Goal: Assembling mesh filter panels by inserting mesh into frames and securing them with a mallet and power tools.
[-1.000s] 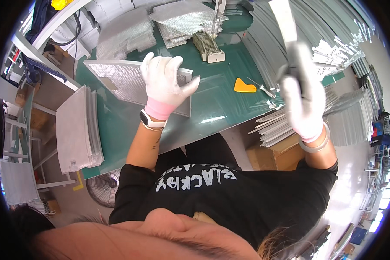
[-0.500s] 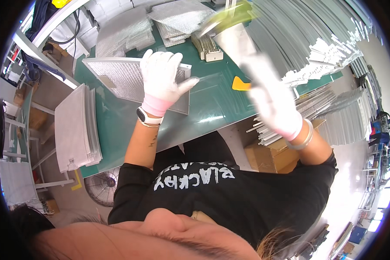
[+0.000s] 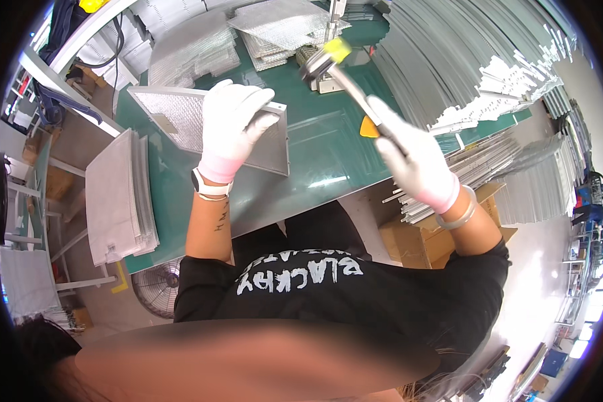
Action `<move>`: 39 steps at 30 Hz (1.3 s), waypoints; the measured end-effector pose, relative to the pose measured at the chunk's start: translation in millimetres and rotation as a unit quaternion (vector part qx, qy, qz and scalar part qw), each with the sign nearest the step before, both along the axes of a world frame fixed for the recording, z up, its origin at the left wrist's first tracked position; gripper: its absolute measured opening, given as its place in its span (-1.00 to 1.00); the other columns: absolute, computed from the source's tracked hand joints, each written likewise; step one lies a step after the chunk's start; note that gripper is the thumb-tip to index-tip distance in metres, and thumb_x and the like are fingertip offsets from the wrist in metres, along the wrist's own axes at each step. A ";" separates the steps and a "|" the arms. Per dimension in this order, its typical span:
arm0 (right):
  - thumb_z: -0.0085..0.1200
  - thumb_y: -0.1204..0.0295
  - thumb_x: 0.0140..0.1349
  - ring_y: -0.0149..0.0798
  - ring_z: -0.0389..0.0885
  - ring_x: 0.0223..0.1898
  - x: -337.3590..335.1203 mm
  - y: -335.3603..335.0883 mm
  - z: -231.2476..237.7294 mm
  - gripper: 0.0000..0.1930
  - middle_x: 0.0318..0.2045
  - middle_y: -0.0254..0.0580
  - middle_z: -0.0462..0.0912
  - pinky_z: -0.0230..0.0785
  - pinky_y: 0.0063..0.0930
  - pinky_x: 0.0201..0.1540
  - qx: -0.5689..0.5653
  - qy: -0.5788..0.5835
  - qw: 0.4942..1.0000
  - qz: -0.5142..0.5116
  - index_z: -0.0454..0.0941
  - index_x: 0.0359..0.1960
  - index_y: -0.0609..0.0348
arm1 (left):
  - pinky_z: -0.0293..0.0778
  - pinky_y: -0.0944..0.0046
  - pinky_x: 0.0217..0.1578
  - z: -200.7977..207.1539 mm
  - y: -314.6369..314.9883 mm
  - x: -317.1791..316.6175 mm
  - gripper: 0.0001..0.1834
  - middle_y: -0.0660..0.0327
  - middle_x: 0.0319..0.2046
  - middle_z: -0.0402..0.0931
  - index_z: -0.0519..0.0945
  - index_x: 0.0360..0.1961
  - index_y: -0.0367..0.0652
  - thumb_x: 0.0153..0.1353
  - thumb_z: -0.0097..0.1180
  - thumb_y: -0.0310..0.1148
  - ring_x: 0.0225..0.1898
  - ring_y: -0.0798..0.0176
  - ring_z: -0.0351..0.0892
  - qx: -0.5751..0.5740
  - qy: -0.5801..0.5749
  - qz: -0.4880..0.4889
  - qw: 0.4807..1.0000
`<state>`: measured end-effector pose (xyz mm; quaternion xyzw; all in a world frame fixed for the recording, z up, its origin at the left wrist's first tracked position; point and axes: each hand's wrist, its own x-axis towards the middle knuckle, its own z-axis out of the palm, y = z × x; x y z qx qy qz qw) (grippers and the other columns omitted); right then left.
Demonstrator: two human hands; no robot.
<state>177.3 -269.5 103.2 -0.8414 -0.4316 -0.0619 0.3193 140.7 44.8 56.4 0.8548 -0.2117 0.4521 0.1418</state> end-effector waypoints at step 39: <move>-0.05 0.57 0.27 -0.33 0.34 -0.68 11.5 15.2 58.5 -0.41 -0.56 -0.16 0.47 0.33 -0.41 -0.55 -0.079 -0.199 0.952 0.219 0.20 0.37 0.28 | 0.12 -0.09 0.25 -20.9 -6.1 6.7 0.04 0.27 -0.11 0.56 0.23 0.32 -0.27 -0.23 0.48 -0.23 -0.06 0.15 0.49 -0.079 -0.032 0.059 0.995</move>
